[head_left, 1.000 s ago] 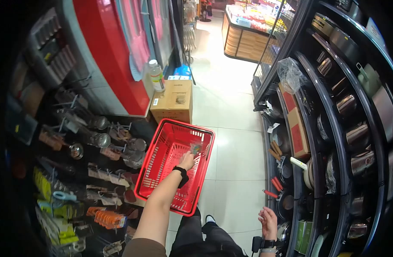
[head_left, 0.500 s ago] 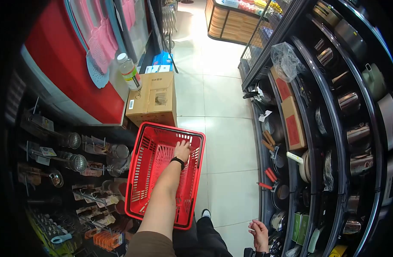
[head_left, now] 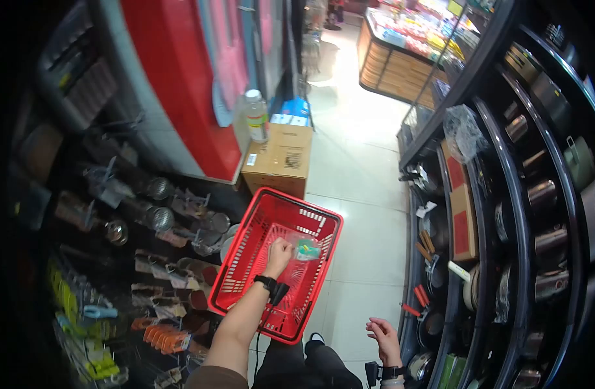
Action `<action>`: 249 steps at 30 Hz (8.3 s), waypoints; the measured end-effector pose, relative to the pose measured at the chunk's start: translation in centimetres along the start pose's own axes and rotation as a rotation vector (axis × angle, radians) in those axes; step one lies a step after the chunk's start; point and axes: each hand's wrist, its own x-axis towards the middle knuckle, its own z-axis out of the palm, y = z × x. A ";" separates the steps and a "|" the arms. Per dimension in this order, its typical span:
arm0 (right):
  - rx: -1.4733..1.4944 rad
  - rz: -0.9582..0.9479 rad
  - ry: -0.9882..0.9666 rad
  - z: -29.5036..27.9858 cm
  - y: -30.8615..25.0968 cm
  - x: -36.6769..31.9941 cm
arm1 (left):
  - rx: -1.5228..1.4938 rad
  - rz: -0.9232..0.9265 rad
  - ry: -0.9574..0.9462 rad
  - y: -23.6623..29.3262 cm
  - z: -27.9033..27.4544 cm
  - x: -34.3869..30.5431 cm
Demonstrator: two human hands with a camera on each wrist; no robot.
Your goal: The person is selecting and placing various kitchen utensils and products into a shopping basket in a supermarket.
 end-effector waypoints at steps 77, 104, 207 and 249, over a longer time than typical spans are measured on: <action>-0.145 0.239 -1.812 34.6 41.6 -69.8 | -0.071 -0.066 1.895 15.0 -57.4 -103.7; 0.121 -0.051 -1.504 33.5 38.6 -70.5 | 0.103 -0.012 1.892 8.2 -64.6 -101.1; 0.252 -0.240 -0.768 -7.3 22.9 -45.6 | 0.065 0.076 0.356 15.9 -18.3 -80.0; -0.450 -0.247 -1.104 4.7 -4.5 -13.9 | 0.224 0.251 -0.114 19.4 -6.5 -32.7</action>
